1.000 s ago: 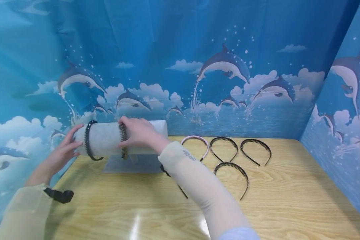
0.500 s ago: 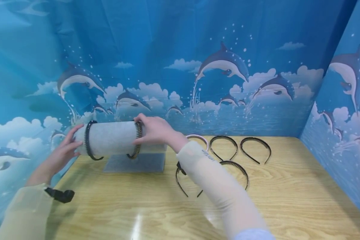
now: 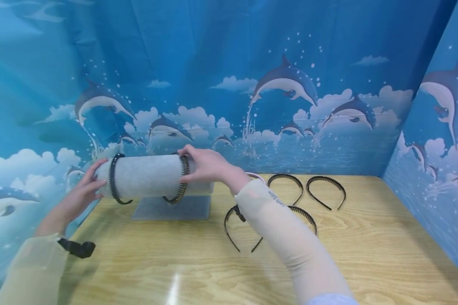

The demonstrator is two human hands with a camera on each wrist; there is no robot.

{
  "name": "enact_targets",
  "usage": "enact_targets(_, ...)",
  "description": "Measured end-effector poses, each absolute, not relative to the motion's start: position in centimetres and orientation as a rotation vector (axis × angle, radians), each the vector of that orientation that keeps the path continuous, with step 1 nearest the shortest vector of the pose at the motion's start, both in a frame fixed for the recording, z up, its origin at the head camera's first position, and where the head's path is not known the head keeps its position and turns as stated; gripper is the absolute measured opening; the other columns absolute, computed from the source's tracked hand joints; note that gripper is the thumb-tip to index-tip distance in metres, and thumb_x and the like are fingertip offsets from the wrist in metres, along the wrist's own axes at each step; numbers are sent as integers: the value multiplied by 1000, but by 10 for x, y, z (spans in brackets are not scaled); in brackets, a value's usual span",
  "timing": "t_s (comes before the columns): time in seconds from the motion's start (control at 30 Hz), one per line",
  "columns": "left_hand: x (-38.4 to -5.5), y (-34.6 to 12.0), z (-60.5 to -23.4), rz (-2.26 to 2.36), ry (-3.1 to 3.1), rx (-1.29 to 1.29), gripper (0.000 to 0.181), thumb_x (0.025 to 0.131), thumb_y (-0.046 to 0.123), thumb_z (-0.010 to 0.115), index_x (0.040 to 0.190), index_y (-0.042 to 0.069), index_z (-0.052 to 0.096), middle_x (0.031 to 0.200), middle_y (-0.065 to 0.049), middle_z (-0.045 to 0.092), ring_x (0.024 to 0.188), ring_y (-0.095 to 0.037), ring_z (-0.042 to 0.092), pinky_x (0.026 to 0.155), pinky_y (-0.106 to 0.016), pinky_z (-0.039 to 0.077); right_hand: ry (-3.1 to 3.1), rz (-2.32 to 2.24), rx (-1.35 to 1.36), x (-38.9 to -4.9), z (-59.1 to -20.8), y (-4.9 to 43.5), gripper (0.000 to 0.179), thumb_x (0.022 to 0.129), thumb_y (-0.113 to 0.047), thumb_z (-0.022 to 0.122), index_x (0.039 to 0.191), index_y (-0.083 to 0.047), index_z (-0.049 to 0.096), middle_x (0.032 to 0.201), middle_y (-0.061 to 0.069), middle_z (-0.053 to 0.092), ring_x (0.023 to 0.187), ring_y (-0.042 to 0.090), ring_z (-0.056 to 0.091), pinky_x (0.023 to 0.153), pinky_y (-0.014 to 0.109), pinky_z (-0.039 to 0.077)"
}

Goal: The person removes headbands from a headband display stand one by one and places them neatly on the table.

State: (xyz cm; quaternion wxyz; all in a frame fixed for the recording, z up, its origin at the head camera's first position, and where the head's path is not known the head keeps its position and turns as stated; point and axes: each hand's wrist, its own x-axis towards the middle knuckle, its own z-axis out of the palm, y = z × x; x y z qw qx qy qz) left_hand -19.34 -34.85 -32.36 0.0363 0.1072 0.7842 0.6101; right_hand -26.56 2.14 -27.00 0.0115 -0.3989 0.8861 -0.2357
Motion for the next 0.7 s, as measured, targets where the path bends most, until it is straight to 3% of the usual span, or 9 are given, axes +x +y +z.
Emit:
enact_targets(0.13,-194,-348,-323,1864,2415,331,61,106,26,40,155,38,6,155,-17,7,124,-17,34,101,-67,20,2785,-707,-1257,-264,-269,22,69,85,-45,74,140,-18,43,149,-5,40,129,22,45,102,40,40)
enact_targets(0.27,-194,-350,-322,1867,2407,328,61,106,25,40,155,39,5,158,-19,-5,137,-35,17,101,-70,16,2821,-619,-1324,-263,-271,20,70,91,-45,65,148,-14,39,150,2,39,135,22,38,108,39,33)
enact_targets(0.33,-194,-351,-322,1868,2406,328,62,106,25,40,155,40,5,158,-19,-6,137,-39,13,101,-70,16,2837,-578,-1351,-263,-271,18,69,94,-44,61,150,-13,36,151,5,38,138,22,34,111,39,28)
enact_targets(0.53,-194,-351,-323,1841,2441,345,59,106,26,40,154,38,9,150,-8,19,121,-12,38,99,-61,27,2877,-480,-1323,-263,-274,14,73,95,-51,56,153,-15,30,154,4,32,141,22,29,114,41,21)
enact_targets(0.7,-194,-351,-325,1868,2414,356,60,106,25,40,155,37,8,145,-1,24,115,-5,40,99,-66,22,2883,-476,-1288,-263,-276,13,87,87,-59,63,154,-17,27,155,3,30,141,21,27,114,43,20)
